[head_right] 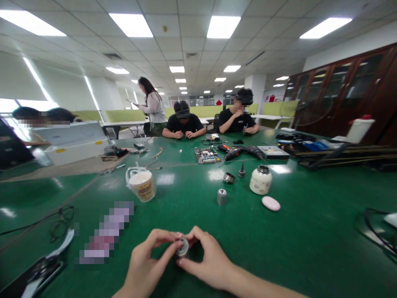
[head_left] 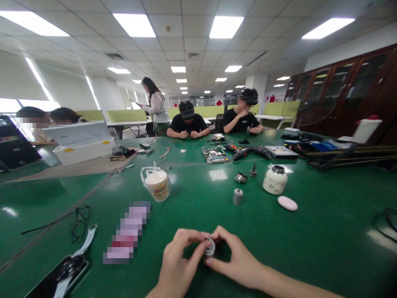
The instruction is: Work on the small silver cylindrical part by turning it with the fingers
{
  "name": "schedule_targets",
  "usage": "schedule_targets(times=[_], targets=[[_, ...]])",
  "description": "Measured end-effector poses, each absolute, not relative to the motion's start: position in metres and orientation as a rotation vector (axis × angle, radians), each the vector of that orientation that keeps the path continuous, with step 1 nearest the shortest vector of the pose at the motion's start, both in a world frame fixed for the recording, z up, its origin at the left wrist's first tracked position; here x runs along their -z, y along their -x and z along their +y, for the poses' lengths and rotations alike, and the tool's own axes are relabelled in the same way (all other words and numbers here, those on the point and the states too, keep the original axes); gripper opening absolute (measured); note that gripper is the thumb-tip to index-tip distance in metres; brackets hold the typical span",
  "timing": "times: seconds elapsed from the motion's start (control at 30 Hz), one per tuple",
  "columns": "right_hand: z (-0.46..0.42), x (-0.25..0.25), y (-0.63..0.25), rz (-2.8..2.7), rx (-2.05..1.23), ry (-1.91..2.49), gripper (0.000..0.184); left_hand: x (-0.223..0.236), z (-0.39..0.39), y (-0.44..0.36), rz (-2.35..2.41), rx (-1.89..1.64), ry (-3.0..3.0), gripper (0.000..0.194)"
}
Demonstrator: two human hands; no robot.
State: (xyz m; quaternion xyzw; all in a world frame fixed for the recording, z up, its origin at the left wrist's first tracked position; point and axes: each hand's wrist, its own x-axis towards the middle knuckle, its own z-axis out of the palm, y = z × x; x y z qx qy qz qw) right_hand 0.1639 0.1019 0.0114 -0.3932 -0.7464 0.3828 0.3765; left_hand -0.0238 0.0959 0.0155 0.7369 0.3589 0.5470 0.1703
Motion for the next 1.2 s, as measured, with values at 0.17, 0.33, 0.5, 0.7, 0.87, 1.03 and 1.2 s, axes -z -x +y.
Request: schedule_targets(times=[0.17,0.33,0.5,0.7,0.87,1.03,1.2], targets=[[0.102,-0.011,-0.164,-1.907,-0.984,0.979,0.025,-0.02,0.098,0.023,1.028,-1.427,-2.118,0.017],[0.102,-0.01,-0.164,-1.923,-0.966,0.975,0.024,-0.018,0.098,0.024,1.047,-1.381,-2.072,0.013],[0.103,-0.007,-0.164,-1.923,-0.94,0.962,0.024,-0.025,0.094,0.027,1.012,-1.206,-2.23,0.029],[0.103,-0.009,-0.163,-1.914,-0.967,0.942,0.024,-0.029,0.094,0.027,1.066,-1.215,-2.246,0.05],[0.101,-0.013,-0.163,-1.921,-0.966,0.954,0.021,-0.032,0.096,0.026,1.06,-1.184,-2.139,0.039],[0.102,-0.011,-0.163,-1.937,-0.928,1.008,0.023,-0.04,0.092,0.027,1.003,-1.096,-2.14,0.048],[0.102,-0.012,-0.163,-1.934,-0.951,1.014,0.022,-0.039,0.1,0.028,1.161,-1.197,-2.188,0.047]])
